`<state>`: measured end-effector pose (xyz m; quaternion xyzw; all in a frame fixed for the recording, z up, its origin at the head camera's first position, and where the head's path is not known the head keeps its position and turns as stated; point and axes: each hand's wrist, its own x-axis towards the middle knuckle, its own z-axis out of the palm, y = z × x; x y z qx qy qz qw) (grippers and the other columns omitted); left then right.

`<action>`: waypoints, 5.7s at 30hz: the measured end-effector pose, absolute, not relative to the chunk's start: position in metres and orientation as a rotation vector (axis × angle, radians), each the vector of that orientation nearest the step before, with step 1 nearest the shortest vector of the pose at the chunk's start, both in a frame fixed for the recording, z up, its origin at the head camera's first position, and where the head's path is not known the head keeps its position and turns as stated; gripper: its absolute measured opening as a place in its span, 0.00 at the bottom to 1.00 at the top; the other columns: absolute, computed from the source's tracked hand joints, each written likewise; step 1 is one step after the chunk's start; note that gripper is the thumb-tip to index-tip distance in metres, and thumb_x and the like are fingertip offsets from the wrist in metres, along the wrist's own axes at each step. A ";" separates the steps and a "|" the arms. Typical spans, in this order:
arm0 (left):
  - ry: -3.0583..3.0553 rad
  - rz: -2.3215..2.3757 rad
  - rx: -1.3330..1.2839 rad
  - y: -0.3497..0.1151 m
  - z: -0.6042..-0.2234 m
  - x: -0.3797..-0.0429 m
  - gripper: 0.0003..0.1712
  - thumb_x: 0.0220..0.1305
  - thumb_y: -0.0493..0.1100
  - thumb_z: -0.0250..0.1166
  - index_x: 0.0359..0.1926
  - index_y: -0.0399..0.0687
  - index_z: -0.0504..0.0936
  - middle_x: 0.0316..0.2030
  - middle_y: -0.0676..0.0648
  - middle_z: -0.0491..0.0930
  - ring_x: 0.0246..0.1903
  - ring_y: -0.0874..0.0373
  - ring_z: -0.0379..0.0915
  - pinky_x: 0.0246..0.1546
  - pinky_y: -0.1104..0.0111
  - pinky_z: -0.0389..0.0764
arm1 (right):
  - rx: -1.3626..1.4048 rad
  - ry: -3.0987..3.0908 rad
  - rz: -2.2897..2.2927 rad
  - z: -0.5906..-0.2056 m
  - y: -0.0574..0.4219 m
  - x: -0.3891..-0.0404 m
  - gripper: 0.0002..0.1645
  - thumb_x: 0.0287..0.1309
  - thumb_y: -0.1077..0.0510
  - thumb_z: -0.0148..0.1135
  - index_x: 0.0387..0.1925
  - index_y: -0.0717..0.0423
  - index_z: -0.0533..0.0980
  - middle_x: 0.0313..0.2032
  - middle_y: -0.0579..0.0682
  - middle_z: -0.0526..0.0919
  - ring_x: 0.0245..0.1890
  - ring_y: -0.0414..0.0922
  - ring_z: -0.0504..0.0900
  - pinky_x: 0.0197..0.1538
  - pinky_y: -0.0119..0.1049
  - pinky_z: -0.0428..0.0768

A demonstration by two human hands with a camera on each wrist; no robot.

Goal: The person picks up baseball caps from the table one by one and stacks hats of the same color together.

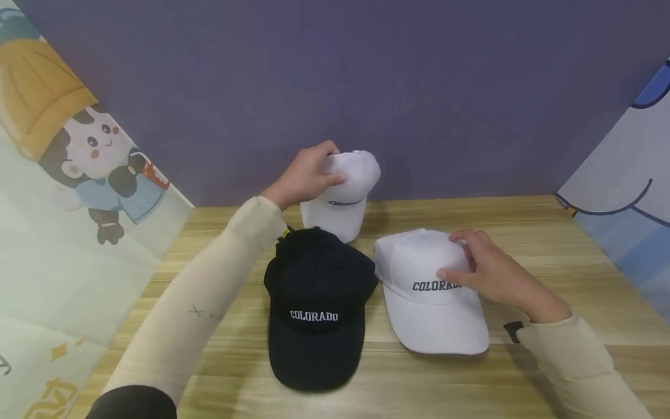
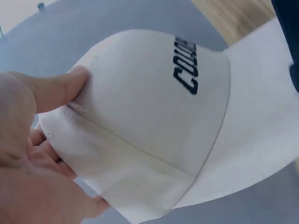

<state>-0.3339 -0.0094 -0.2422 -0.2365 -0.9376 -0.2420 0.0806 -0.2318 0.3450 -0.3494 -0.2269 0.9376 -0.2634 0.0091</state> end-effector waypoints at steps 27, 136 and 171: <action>-2.290 -1.242 -1.109 0.038 -0.177 -0.248 0.15 0.54 0.40 0.65 0.38 0.45 0.68 0.40 0.50 0.74 0.42 0.63 0.69 0.43 0.72 0.66 | -0.809 2.887 -0.878 -0.348 0.355 -0.242 0.38 0.54 0.43 0.61 0.60 0.54 0.57 0.36 0.53 0.63 0.31 0.44 0.66 0.30 0.35 0.68; -3.297 -0.563 -1.372 0.065 -0.281 -0.248 0.16 0.70 0.50 0.43 0.55 0.54 0.63 0.46 0.56 0.68 0.39 0.65 0.66 0.37 0.75 0.63 | -0.298 2.711 -1.043 -0.346 0.398 -0.257 0.27 0.69 0.43 0.35 0.52 0.62 0.64 0.51 0.59 0.69 0.41 0.34 0.72 0.44 0.43 0.71; -3.330 0.093 -1.366 0.093 -0.280 -0.226 0.39 0.62 0.68 0.46 0.69 0.76 0.39 0.69 0.55 0.39 0.67 0.62 0.39 0.57 0.72 0.50 | -0.632 2.909 -1.071 -0.333 0.356 -0.234 0.24 0.51 0.46 0.64 0.43 0.52 0.64 0.33 0.53 0.63 0.26 0.44 0.62 0.26 0.37 0.63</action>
